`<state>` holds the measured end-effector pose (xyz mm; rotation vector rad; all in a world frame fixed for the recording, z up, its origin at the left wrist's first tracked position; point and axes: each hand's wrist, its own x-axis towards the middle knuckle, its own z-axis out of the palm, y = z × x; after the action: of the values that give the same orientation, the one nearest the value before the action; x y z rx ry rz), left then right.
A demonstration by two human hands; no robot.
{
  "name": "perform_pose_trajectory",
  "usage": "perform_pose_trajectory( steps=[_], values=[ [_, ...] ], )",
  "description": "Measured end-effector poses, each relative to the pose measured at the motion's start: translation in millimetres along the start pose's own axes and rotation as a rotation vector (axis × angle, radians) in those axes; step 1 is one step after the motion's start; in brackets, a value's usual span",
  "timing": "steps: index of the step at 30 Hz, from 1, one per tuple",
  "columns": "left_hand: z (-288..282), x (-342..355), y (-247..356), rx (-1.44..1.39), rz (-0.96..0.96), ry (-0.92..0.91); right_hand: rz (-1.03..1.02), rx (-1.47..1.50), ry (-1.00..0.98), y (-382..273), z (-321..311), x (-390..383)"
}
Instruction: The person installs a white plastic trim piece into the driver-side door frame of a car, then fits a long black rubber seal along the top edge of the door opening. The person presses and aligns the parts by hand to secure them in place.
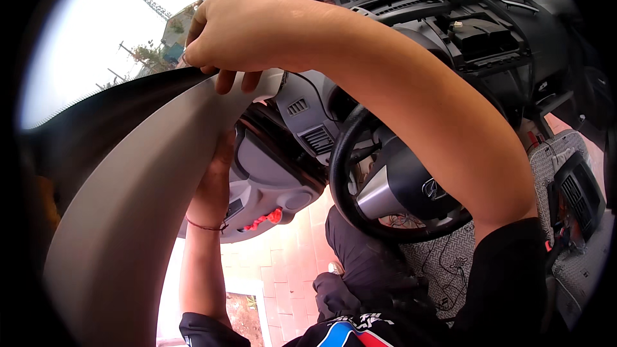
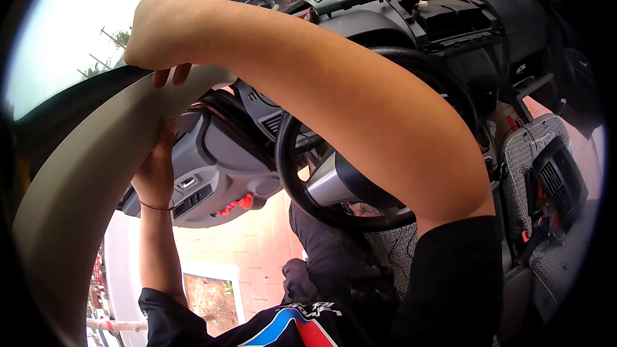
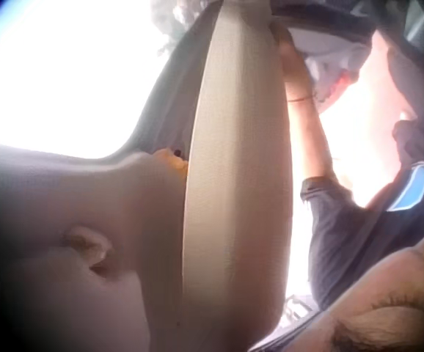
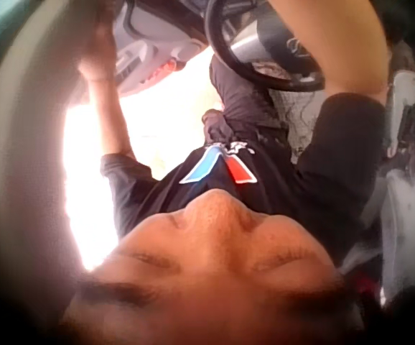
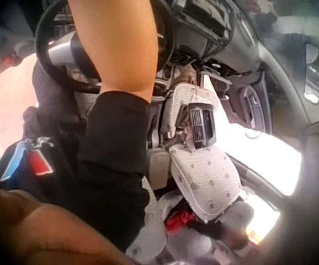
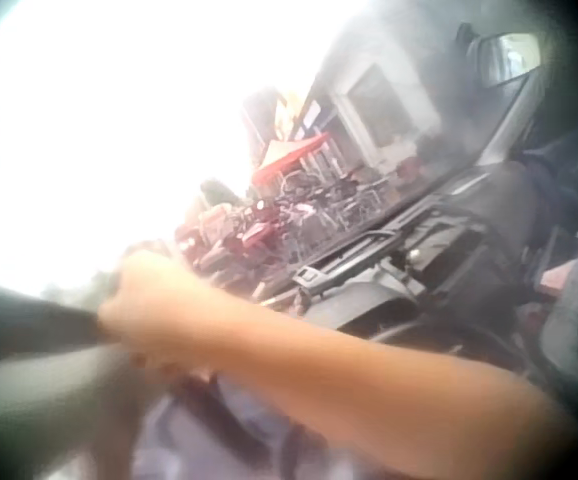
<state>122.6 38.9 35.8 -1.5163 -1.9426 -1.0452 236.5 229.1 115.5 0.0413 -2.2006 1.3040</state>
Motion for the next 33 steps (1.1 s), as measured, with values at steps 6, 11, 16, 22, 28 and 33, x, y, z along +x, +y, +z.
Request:
perform_pose_trajectory(
  steps=[6, 11, 16, 22, 28, 33],
  values=[
    [38, 24, -29, -0.036, 0.141, 0.074, 0.024, -0.170, -0.026, 3, -2, 5],
    [54, 34, -39, -0.073, 0.065, 0.129, 0.074, -0.325, -0.014, 15, -2, 18],
    [50, 31, -58, -0.116, -0.030, 0.136, 0.022, -0.218, 0.014, 36, -1, 18],
    [52, 23, -49, -0.036, -0.029, 0.153, 0.007, -0.073, 0.053, 40, -9, 12],
    [51, 31, -43, -0.035, 0.002, 0.108, -0.132, -0.022, 0.076, 39, -2, 13],
    [52, 41, -47, -0.178, -0.078, 0.080, -0.076, -0.019, 0.101, 38, -7, 11]
  ],
)
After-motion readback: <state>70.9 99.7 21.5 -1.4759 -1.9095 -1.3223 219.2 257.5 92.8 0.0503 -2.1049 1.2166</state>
